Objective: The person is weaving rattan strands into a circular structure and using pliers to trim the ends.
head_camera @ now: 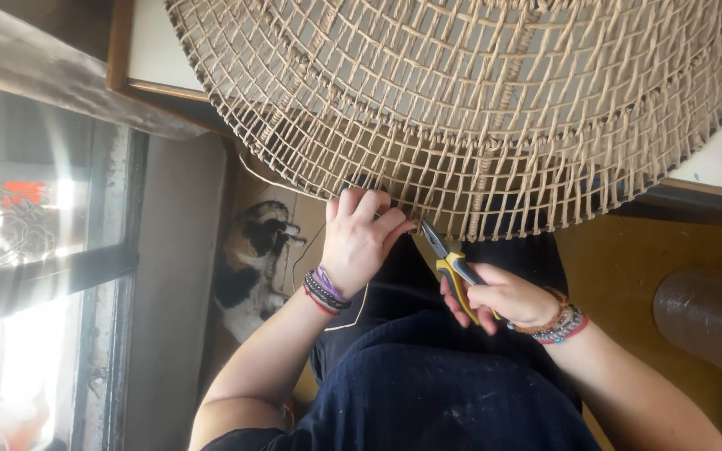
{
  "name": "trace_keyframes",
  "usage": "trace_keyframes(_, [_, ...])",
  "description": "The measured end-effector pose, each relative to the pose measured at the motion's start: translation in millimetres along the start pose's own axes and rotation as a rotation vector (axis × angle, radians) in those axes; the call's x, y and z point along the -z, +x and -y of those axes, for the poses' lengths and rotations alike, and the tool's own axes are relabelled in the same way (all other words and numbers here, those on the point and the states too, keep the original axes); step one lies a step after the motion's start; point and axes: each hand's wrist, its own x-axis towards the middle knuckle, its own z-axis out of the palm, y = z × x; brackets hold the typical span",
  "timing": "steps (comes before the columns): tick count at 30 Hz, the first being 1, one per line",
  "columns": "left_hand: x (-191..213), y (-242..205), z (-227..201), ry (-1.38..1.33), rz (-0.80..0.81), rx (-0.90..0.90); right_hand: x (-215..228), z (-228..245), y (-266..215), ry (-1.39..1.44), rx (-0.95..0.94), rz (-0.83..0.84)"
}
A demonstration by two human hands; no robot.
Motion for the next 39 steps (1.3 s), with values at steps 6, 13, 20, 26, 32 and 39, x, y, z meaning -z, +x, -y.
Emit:
trace_keyframes(6, [11, -55, -33, -1.085, 0.145, 0.816, -16, 7, -4, -1.026, -0.095, -0.397])
trace_keyframes(13, [-37, -55, -27, -1.897, -0.340, 1.499, -14, -26, 6, -1.385, -0.121, -0.537])
trace_keyframes(20, [-75, -46, -22, -1.678, -0.536, 1.203, -24, -10, -57, -1.529, -0.218, -0.785])
trace_keyframes(26, [-71, -61, -36, -1.681, -0.525, 1.138, 15, -58, -114, -1.525, -0.054, -0.826])
trace_keyframes(32, [-18, -43, -103, -0.687, -0.130, 0.440, 21, -42, -108, -1.268, 0.180, -0.647])
trace_keyframes(39, [-31, -31, -62, -0.262, -0.127, 0.356, 16, -2, -67, -0.345, 0.026, -0.142])
